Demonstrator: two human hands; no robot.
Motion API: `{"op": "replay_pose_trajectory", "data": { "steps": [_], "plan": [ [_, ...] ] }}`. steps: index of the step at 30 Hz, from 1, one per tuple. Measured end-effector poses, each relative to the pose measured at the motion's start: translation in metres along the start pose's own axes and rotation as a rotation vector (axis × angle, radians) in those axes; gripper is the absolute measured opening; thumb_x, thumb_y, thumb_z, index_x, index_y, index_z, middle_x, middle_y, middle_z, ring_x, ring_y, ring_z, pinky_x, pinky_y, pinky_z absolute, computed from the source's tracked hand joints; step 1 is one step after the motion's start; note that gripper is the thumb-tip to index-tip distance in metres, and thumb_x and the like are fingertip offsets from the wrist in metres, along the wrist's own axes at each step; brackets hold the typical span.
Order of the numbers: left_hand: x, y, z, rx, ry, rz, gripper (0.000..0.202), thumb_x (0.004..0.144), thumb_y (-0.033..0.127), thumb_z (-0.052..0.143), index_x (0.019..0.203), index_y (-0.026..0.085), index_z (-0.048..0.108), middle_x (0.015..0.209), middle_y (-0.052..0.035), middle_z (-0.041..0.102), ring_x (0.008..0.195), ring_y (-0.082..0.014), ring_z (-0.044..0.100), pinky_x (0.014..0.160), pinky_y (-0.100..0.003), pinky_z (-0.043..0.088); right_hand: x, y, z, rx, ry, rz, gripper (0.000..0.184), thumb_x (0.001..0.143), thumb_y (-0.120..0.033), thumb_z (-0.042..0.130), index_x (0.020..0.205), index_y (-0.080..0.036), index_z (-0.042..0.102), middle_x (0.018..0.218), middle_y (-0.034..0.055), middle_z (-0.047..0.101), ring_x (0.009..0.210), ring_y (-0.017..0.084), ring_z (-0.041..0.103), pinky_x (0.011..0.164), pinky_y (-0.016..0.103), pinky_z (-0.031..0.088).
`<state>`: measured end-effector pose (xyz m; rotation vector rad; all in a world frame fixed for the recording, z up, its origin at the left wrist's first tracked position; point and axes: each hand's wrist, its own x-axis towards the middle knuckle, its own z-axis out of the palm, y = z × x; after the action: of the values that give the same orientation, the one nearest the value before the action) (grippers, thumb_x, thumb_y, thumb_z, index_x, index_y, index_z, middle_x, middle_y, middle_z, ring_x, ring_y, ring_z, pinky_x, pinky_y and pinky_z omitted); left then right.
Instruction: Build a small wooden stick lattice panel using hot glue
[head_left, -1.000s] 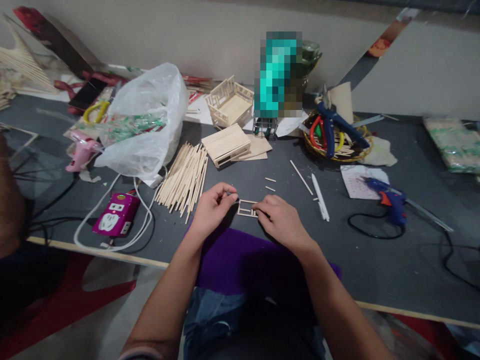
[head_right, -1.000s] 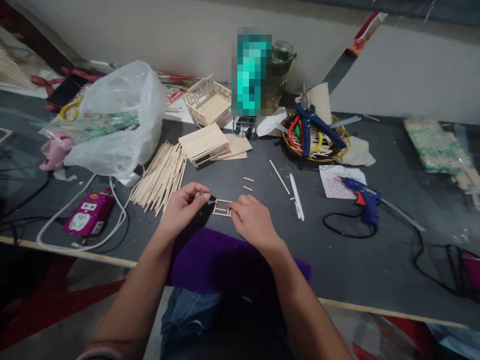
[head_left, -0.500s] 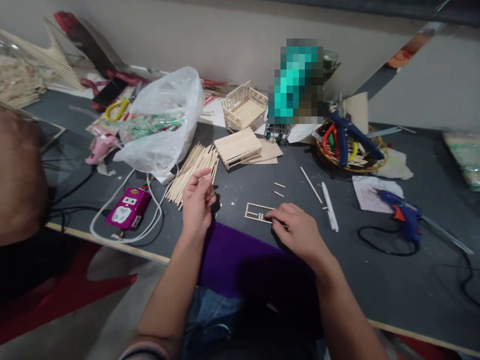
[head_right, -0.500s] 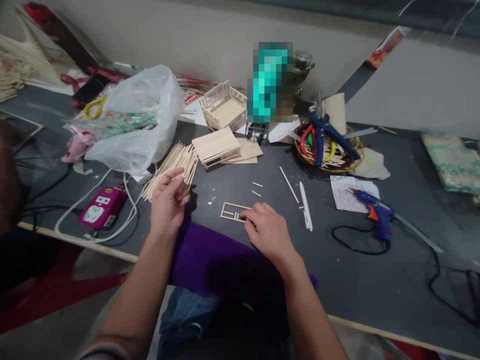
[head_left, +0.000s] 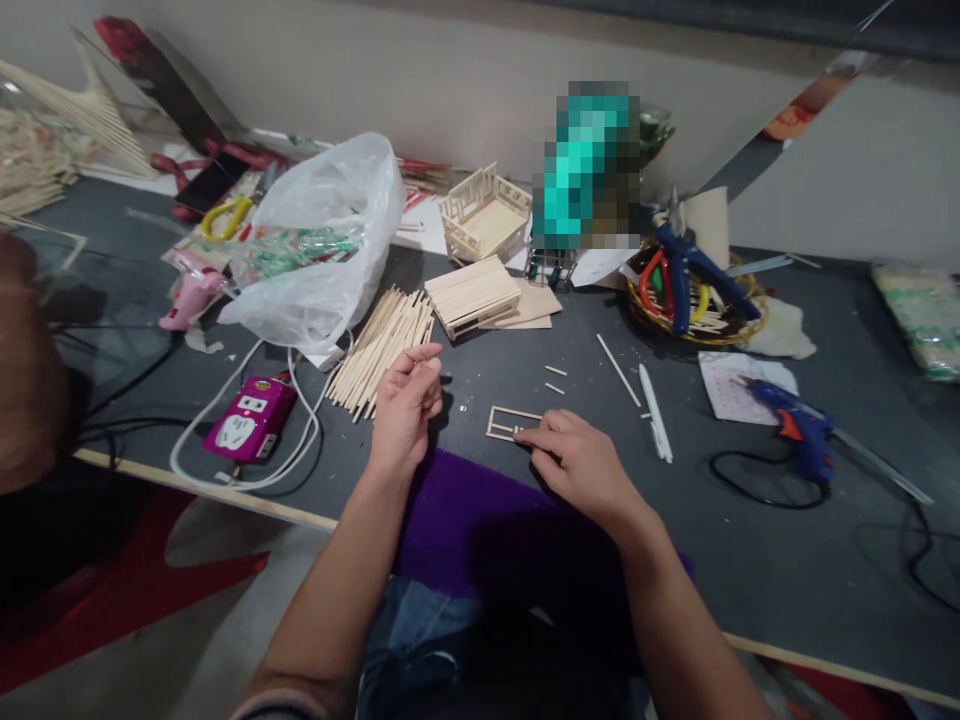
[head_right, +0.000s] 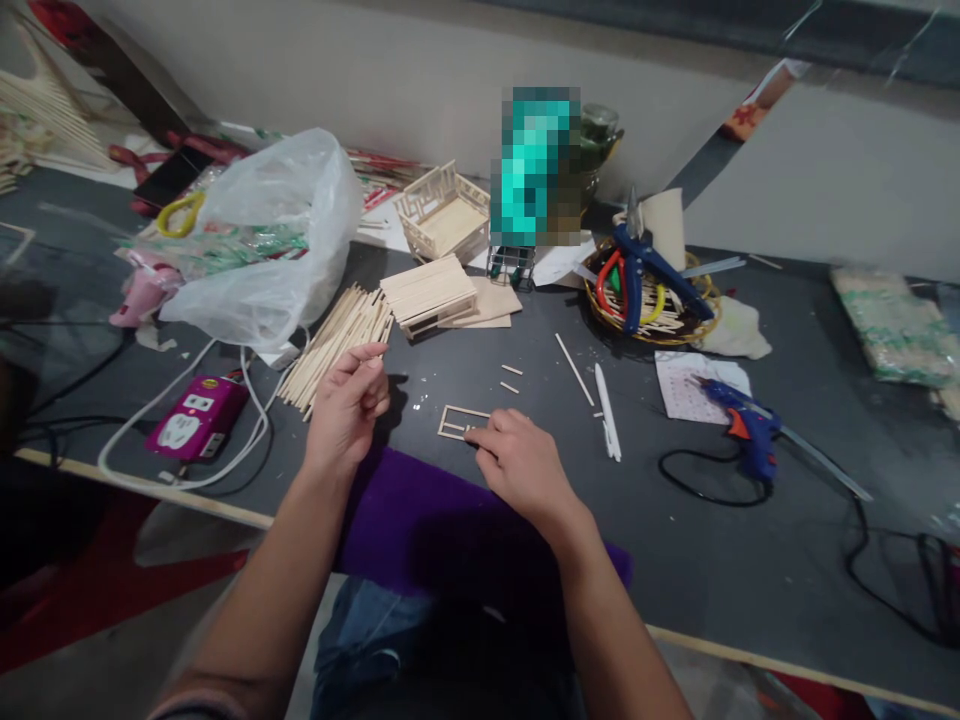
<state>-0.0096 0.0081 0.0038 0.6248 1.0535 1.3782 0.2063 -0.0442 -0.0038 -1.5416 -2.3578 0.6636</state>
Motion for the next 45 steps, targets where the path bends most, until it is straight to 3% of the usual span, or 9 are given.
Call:
{"op": "replay_pose_trajectory", "data": {
  "steps": [7, 13, 22, 33, 38, 41, 45],
  "plan": [
    [-0.001, 0.001, 0.000, 0.005, -0.010, 0.000, 0.030, 0.068, 0.029, 0.078, 0.092, 0.017, 0.064, 0.049, 0.0115, 0.030, 0.041, -0.0044, 0.021, 0.038, -0.016, 0.016, 0.001, -0.002, 0.000, 0.050, 0.031, 0.000, 0.035, 0.087, -0.012, 0.047, 0.104, -0.025, 0.075, 0.084, 0.0034, 0.064, 0.084, 0.018, 0.058, 0.071, 0.028, 0.042],
    [-0.001, 0.001, 0.001, 0.008, -0.009, -0.013, 0.031, 0.068, 0.029, 0.078, 0.092, 0.017, 0.063, 0.048, 0.0116, 0.031, 0.041, -0.0042, 0.020, 0.038, -0.016, 0.016, -0.002, 0.006, -0.004, 0.043, 0.121, 0.021, 0.032, 0.085, -0.013, 0.048, 0.092, -0.025, 0.076, 0.078, 0.0026, 0.063, 0.081, 0.018, 0.059, 0.071, 0.028, 0.042],
    [-0.002, 0.000, 0.000, 0.004, -0.020, -0.011, 0.027, 0.069, 0.028, 0.077, 0.092, 0.018, 0.065, 0.049, 0.0109, 0.030, 0.042, -0.0046, 0.021, 0.038, -0.017, 0.015, 0.000, 0.004, -0.003, 0.017, 0.033, 0.058, 0.032, 0.085, -0.013, 0.047, 0.094, -0.025, 0.076, 0.081, 0.0028, 0.064, 0.084, 0.018, 0.059, 0.069, 0.028, 0.041],
    [-0.001, -0.001, 0.000, 0.003, -0.022, -0.005, 0.028, 0.069, 0.028, 0.077, 0.092, 0.017, 0.065, 0.050, 0.0108, 0.030, 0.043, -0.0047, 0.020, 0.038, -0.016, 0.016, 0.000, 0.002, -0.003, 0.026, 0.028, 0.051, 0.033, 0.085, -0.013, 0.047, 0.092, -0.025, 0.076, 0.080, 0.0030, 0.064, 0.083, 0.018, 0.059, 0.068, 0.028, 0.041],
    [-0.001, -0.001, -0.001, -0.008, -0.034, -0.010, 0.028, 0.071, 0.027, 0.077, 0.093, 0.017, 0.065, 0.050, 0.0106, 0.032, 0.043, -0.0042, 0.023, 0.038, -0.014, 0.018, -0.003, 0.006, -0.013, 0.143, 0.188, 0.033, 0.031, 0.086, -0.014, 0.046, 0.091, -0.024, 0.075, 0.077, 0.0027, 0.062, 0.079, 0.017, 0.059, 0.071, 0.029, 0.045],
    [0.002, 0.001, -0.002, -0.062, -0.027, -0.020, 0.027, 0.071, 0.027, 0.077, 0.092, 0.016, 0.066, 0.053, 0.0095, 0.036, 0.042, -0.0035, 0.028, 0.037, -0.014, 0.022, -0.012, 0.008, -0.022, 0.223, 0.336, 0.102, 0.025, 0.088, -0.019, 0.048, 0.091, -0.023, 0.073, 0.074, 0.0018, 0.060, 0.074, 0.017, 0.058, 0.068, 0.029, 0.045],
    [-0.004, 0.006, 0.003, -0.211, 0.019, -0.118, 0.021, 0.076, 0.028, 0.073, 0.091, 0.015, 0.066, 0.065, 0.0038, 0.054, 0.053, -0.0051, 0.049, 0.048, -0.015, 0.043, -0.032, 0.009, -0.029, 0.313, 0.570, 0.298, 0.017, 0.088, -0.028, 0.056, 0.095, -0.022, 0.070, 0.071, -0.0013, 0.057, 0.059, 0.013, 0.051, 0.057, 0.026, 0.043]
  ]
}}
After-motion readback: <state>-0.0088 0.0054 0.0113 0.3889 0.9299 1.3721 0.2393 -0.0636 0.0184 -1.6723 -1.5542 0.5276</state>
